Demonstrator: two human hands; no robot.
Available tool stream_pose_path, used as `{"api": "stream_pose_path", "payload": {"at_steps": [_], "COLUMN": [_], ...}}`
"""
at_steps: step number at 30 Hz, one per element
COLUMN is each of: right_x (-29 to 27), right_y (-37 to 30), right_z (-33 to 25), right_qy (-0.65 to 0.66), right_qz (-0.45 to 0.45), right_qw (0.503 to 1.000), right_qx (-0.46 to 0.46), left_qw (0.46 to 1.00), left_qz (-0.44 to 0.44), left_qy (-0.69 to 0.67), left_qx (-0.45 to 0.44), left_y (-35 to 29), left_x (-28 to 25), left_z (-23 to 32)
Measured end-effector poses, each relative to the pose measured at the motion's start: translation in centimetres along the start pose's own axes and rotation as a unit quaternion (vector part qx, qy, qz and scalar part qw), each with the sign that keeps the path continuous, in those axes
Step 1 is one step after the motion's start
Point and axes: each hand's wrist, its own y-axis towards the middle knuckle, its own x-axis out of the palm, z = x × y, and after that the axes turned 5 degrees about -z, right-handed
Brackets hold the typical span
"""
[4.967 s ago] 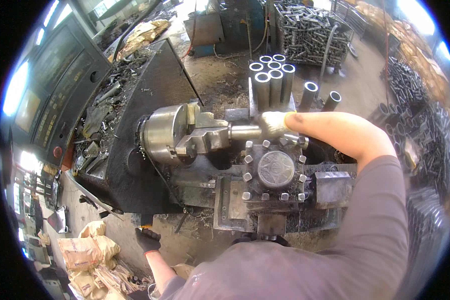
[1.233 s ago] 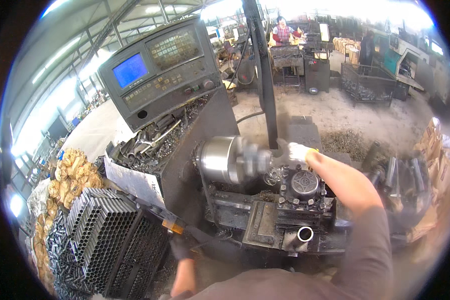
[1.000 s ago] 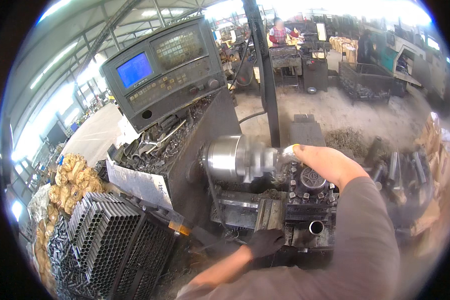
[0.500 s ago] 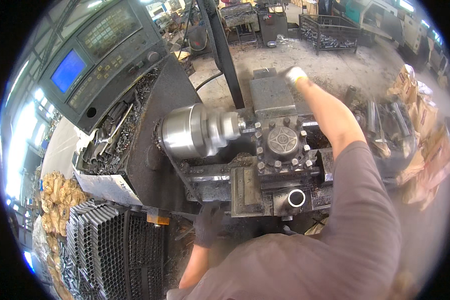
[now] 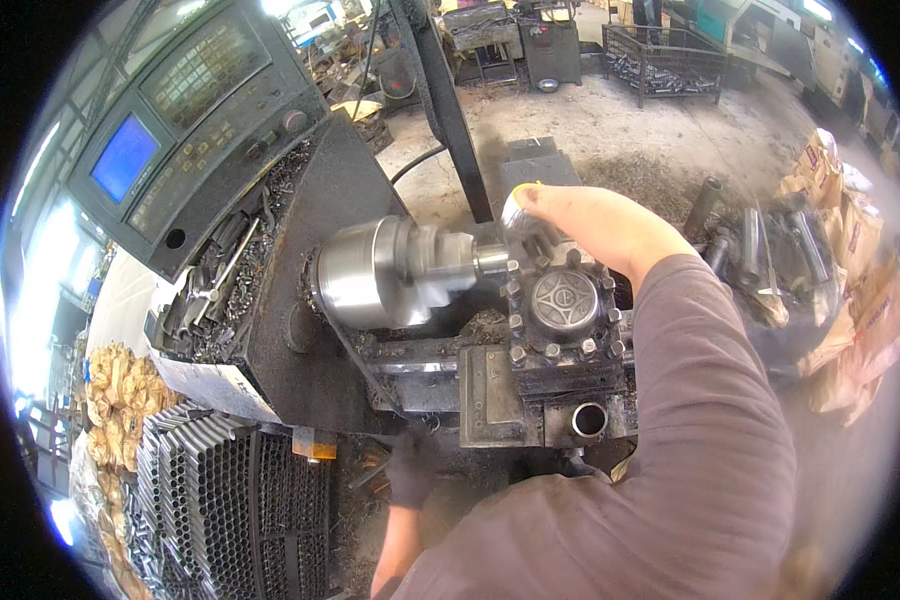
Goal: The person operates a metal turning machine in a workshop. They repeatedly load metal tubes into the machine's chuck, start the machine, and remove the processed tubes, placing them into a bucket. The person also moves a large sack of material across the floor.
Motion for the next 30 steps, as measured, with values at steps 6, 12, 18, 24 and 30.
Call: {"api": "stream_pose_path", "payload": {"at_steps": [6, 12, 18, 24, 30], "right_x": [3.0, 12.7, 38.6, 69.3, 86.7], "right_y": [-4.1, -20.7, -30.1, -22.0, -16.2], "right_z": [0.0, -1.7, -5.7, -6.0, -5.3], "right_qy": [-0.159, 0.081, 0.332, 0.797, 0.694], "right_qz": [0.169, 0.596, 0.734, 0.475, 0.385], "right_qw": [0.972, 0.789, 0.576, 0.165, 0.334], "right_qx": [0.038, 0.124, 0.139, 0.334, 0.508], "left_qw": [0.973, 0.992, 0.983, 0.994, 0.994], "left_qz": [0.226, 0.127, 0.146, 0.076, 0.072], "left_qy": [0.008, 0.019, 0.057, 0.071, -0.011], "left_qx": [0.037, -0.011, 0.098, 0.026, 0.079], "left_y": [11.3, 17.7, 18.5, 18.5, 19.0], "left_x": [-5.1, -8.7, -8.9, -9.7, -9.7], "left_z": [2.1, 1.3, 0.0, 1.2, -0.6]}}
